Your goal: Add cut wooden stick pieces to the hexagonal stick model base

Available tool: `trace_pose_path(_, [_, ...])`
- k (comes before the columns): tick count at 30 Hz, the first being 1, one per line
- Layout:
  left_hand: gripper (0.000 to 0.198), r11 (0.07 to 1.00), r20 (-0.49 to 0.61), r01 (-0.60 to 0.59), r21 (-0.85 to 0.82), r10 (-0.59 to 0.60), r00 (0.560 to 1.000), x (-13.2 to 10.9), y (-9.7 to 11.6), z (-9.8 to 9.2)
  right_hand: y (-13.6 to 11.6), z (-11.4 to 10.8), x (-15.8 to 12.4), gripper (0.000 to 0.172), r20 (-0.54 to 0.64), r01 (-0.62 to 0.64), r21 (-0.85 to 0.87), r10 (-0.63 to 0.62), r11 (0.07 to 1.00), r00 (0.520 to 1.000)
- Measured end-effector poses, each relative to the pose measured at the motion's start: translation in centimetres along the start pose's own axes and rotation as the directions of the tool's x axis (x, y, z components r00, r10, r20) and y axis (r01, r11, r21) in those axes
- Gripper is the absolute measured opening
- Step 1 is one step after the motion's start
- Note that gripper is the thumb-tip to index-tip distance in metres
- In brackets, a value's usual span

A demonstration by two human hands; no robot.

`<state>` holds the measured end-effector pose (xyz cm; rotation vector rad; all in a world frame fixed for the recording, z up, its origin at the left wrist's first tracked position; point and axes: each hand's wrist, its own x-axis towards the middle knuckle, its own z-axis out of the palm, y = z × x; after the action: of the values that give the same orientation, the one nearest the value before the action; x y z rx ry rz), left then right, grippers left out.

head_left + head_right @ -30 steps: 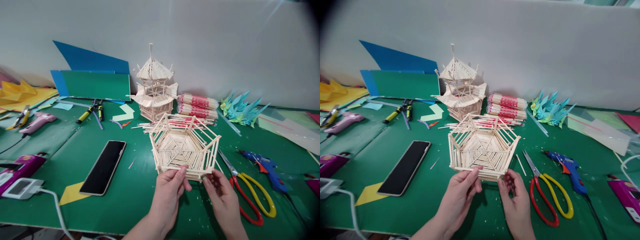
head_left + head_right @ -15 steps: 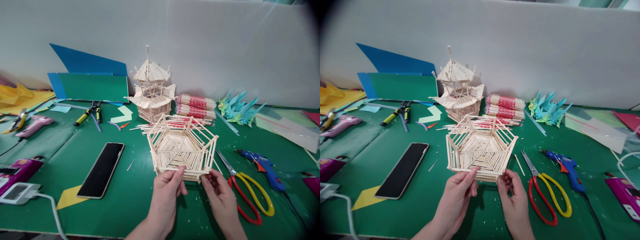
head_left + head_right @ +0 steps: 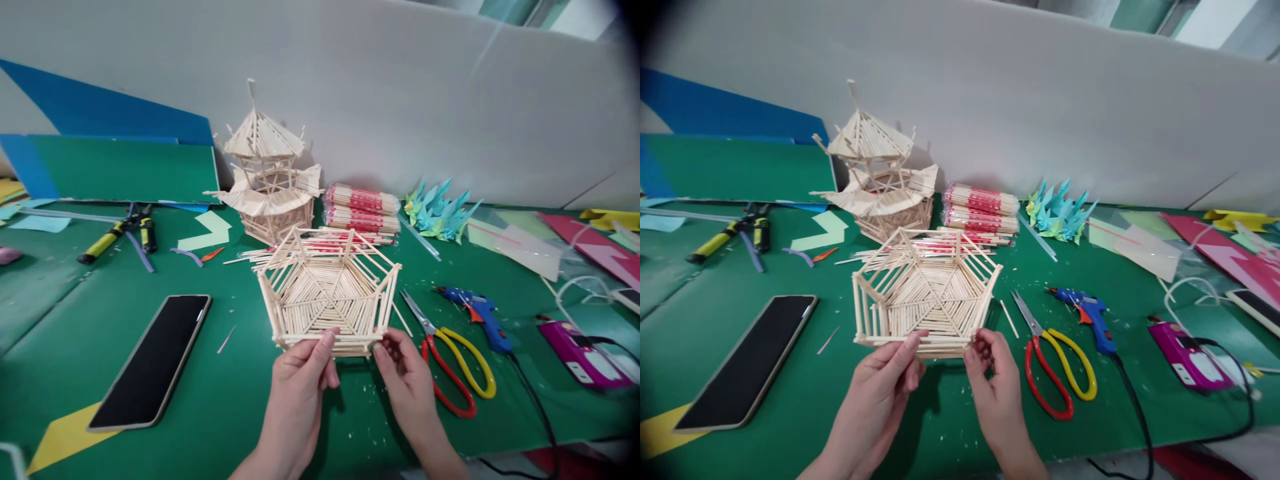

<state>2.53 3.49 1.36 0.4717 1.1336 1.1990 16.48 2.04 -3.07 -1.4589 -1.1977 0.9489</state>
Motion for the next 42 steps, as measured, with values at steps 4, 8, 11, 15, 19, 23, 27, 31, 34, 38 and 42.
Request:
trace_pose_path(4, [0.026,0.999,-0.022,0.031,-0.021,-0.032,0.999,0.0,0.2,0.1,-0.4,-0.1,0.1,0.023,0.019,0.018,-0.007,-0.017,1.000,1.000])
trace_pose_path(8, [0.024,1.000,-0.021,0.019,-0.003,-0.019,1.000,0.0,0.0,0.0,-0.6,-0.1,0.4,0.023,0.004,0.036,-0.004,-0.036,0.999,0.999])
trace_pose_path(11, [0.029,1.000,-0.005,0.009,0.006,-0.009,1.000,0.0,-0.2,0.0,-0.7,-0.1,0.6,0.022,-0.018,0.039,-0.004,-0.039,0.999,0.999])
trace_pose_path(15, [0.037,1.000,-0.016,-0.008,0.020,0.008,1.000,0.0,-0.4,0.0,-0.8,0.2,0.7,0.021,-0.030,0.018,-0.012,-0.018,1.000,0.999])
trace_pose_path(19, [0.041,0.998,-0.030,-0.034,0.054,0.036,0.999,0.0,-0.6,-0.1,-0.8,0.2,0.5,0.019,-0.063,0.008,-0.036,-0.010,0.999,0.998])
trace_pose_path(23, [0.045,0.994,-0.013,-0.045,0.099,0.047,0.999,0.1,-0.8,-0.3,-0.5,0.1,0.4,0.020,-0.072,0.009,-0.052,-0.013,0.999,0.997])
trace_pose_path(27, [0.040,0.991,-0.018,-0.049,0.121,0.051,0.999,0.0,-0.7,-0.4,-0.3,0.2,0.4,0.022,-0.068,0.006,-0.043,-0.009,0.999,0.998])
trace_pose_path(31, [0.044,0.992,-0.027,-0.036,0.117,0.039,0.999,-0.1,-0.5,-0.4,-0.3,0.3,0.5,0.022,-0.074,0.023,-0.036,-0.026,0.999,0.997])
trace_pose_path(34, [0.043,0.995,-0.016,-0.033,0.096,0.034,0.999,-0.1,-0.5,-0.4,-0.4,0.5,0.5,0.020,-0.087,0.045,-0.061,-0.051,0.997,0.995])
trace_pose_path(38, [0.029,0.999,-0.017,-0.007,0.048,0.007,1.000,-0.1,-0.4,-0.3,-0.6,0.6,0.6,0.016,-0.073,0.094,-0.081,-0.100,0.992,0.992])
trace_pose_path(42, [0.024,0.999,-0.025,0.034,0.001,-0.034,0.999,0.2,-0.3,-0.3,-0.5,0.7,0.9,0.016,-0.079,0.114,-0.114,-0.124,0.987,0.989])
